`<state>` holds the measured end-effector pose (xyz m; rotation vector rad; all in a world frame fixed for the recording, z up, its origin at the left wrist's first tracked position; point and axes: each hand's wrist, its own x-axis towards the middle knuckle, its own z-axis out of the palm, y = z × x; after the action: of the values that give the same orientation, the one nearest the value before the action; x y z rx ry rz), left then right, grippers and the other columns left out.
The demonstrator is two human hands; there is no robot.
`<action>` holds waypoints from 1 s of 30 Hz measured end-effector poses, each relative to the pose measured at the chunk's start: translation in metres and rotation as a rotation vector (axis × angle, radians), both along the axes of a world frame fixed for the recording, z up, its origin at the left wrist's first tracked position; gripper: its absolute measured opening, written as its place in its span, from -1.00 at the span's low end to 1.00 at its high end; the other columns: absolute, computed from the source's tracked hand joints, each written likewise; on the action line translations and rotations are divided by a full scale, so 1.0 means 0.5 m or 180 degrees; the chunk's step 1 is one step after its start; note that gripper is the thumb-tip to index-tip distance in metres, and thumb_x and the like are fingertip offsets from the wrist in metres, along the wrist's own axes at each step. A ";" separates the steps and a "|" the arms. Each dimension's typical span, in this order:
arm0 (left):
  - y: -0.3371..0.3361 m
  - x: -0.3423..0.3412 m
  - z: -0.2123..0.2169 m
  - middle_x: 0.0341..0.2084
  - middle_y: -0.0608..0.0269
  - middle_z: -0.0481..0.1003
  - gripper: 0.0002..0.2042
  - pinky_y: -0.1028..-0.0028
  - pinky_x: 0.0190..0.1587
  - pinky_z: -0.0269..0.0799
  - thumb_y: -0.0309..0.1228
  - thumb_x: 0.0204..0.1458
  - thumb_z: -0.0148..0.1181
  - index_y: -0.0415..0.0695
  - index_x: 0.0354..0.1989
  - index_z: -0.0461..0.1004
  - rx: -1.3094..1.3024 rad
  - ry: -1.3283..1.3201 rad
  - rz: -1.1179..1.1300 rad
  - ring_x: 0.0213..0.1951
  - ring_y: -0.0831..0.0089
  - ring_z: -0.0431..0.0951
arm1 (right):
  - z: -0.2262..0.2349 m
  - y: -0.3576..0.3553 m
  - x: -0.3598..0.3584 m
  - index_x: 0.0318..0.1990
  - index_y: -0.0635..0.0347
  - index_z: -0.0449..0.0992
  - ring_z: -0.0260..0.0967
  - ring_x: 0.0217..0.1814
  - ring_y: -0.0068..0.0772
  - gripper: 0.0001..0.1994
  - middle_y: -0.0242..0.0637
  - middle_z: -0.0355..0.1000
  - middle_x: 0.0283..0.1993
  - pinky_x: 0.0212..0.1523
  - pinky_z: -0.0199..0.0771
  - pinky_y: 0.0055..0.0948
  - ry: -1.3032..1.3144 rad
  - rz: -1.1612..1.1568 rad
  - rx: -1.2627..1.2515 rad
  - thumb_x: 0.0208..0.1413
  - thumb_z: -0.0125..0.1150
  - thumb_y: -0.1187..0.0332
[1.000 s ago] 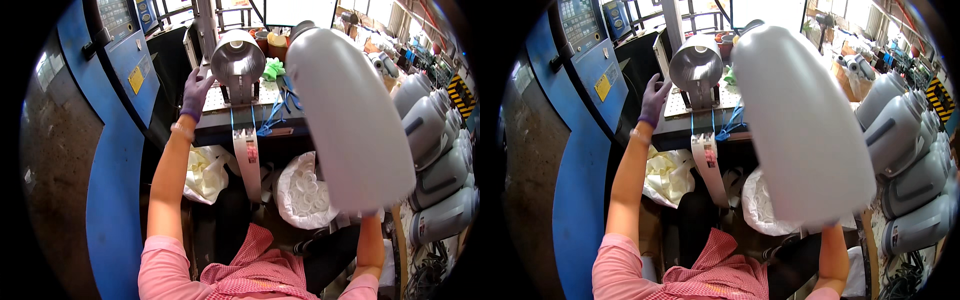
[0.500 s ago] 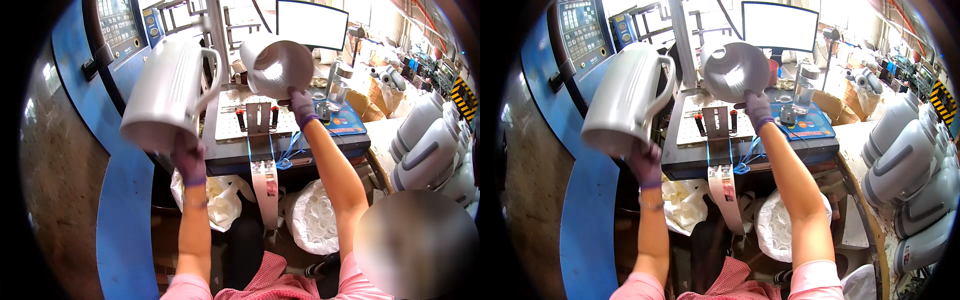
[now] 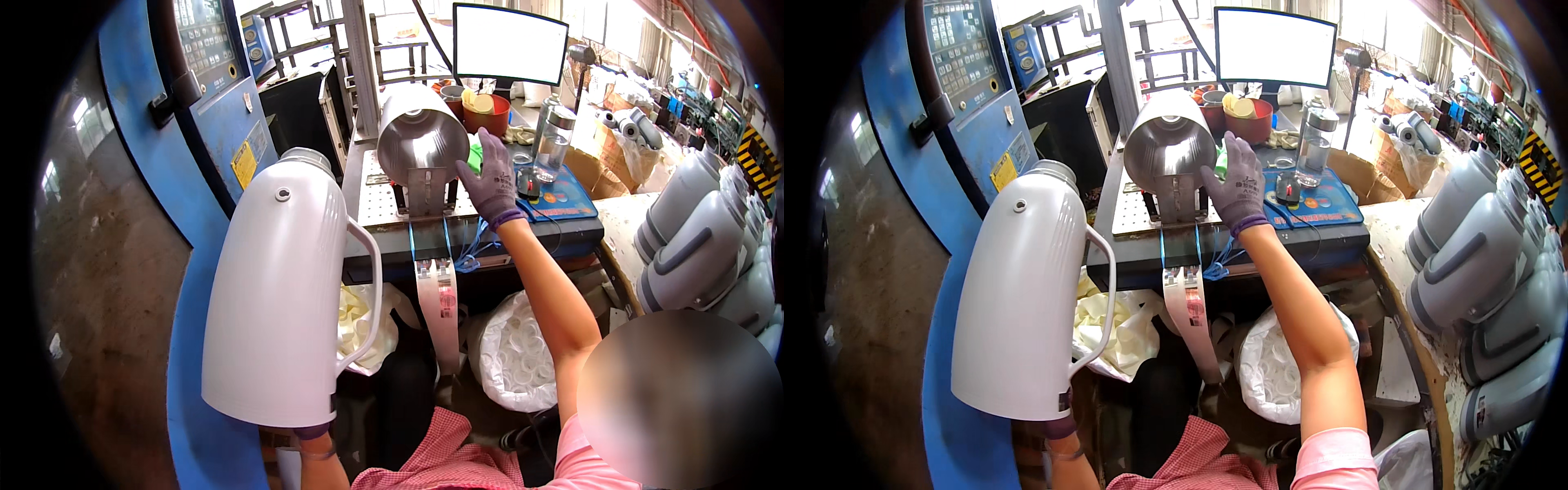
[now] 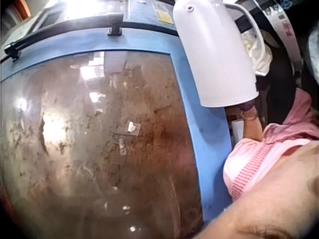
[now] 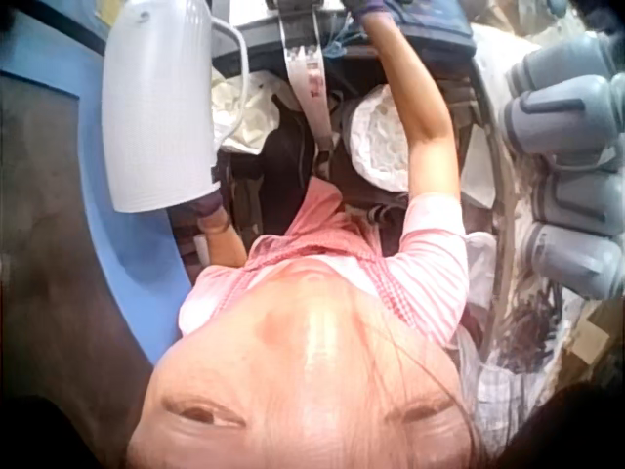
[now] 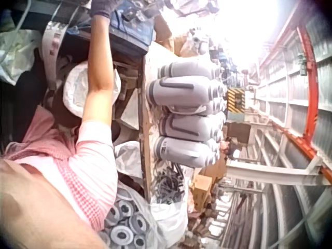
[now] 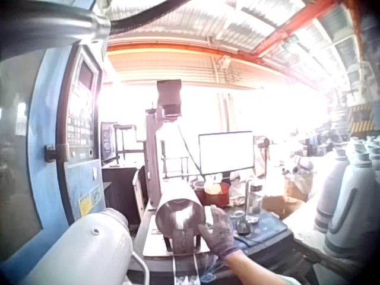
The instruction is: The person unpacks a large bag of grey plastic rings and places them on a table. They then pick up a white plastic container body and repeatedly insert the rings into the container's opening. The person also handles a grey handle and a white cap, placing them on the container.
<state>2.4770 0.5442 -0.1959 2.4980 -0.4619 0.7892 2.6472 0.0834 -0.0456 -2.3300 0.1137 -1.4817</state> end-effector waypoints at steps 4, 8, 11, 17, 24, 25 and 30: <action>-0.009 -0.037 0.025 0.06 0.09 0.42 -0.39 0.28 0.07 0.42 -0.25 -0.23 0.49 -0.23 0.04 0.45 -0.0515 0.0956 -0.1032 0.07 0.17 0.43 | 0.062 0.136 -0.228 0.43 0.20 0.03 0.18 0.36 -0.12 -0.17 -0.09 0.20 0.34 0.32 0.15 -0.14 0.0397 0.2671 0.2143 0.07 0.29 0.13; -0.097 -0.026 0.109 0.15 0.10 0.35 -0.25 0.32 0.12 0.38 -0.17 -0.32 0.57 -0.24 0.08 0.41 -0.1015 0.2205 -0.2992 0.17 0.20 0.37 | -0.050 0.152 -0.469 0.52 0.04 -0.31 0.09 0.42 -0.27 0.07 -0.24 0.09 0.42 0.36 0.11 -0.22 0.0607 0.4515 0.3241 0.01 0.40 0.20; -0.136 0.024 0.093 0.32 -0.01 0.20 -0.08 0.27 0.32 0.20 -0.24 -0.09 0.43 -0.27 0.41 0.04 -0.4181 0.3660 -0.1566 0.38 0.16 0.14 | -0.160 0.133 -0.611 0.53 -0.06 -0.30 0.13 0.39 -0.27 0.18 -0.22 0.04 0.46 0.34 0.18 -0.25 0.0816 0.4396 0.3559 -0.13 0.52 0.19; -0.345 -0.059 0.180 0.17 -0.06 0.32 -0.04 0.27 0.30 0.15 0.00 -0.10 0.24 -0.29 0.43 0.01 -0.1500 0.2891 -0.3462 0.20 0.19 0.31 | -0.243 0.160 -0.900 0.33 0.20 0.28 0.24 0.31 -0.24 -0.31 -0.07 0.28 0.30 0.33 0.21 -0.31 0.1911 0.2259 0.1890 0.08 0.37 0.15; -0.360 -0.033 0.228 0.06 -0.11 0.44 -0.28 0.28 0.20 0.32 -0.13 -0.06 0.04 -0.46 0.22 0.29 -0.1193 0.3074 -0.3586 0.07 0.21 0.46 | -0.189 -0.139 -1.500 0.00 0.14 0.56 0.41 0.14 -0.06 -0.69 -0.10 0.51 0.00 0.21 0.38 -0.20 0.1053 -0.3577 0.0637 0.08 0.16 0.39; -0.361 -0.034 0.238 0.03 -0.10 0.44 -0.29 0.26 0.19 0.33 -0.14 -0.05 0.04 -0.46 0.22 0.29 -0.1434 0.2915 -0.3615 0.06 0.18 0.46 | -0.170 -0.146 -1.547 -0.02 0.09 0.57 0.27 0.29 -0.10 -0.68 -0.18 0.47 0.08 0.31 0.25 -0.22 0.2083 -0.4963 -0.0216 0.03 0.18 0.42; -0.373 -0.092 0.273 0.07 -0.07 0.39 -0.11 0.11 0.22 0.29 0.07 -0.07 0.20 -0.43 0.30 0.17 -0.1940 0.1888 -0.3816 0.14 0.05 0.39 | -0.206 -0.227 -1.760 0.00 0.08 0.58 0.31 0.26 -0.31 -0.68 -0.25 0.46 0.12 0.26 0.29 -0.39 0.2586 -0.4741 -0.0301 0.04 0.22 0.49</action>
<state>2.4310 0.3575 -0.0595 1.3632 -1.0959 -0.2664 1.7672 -0.0303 -0.1484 -2.7511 2.3679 -0.6742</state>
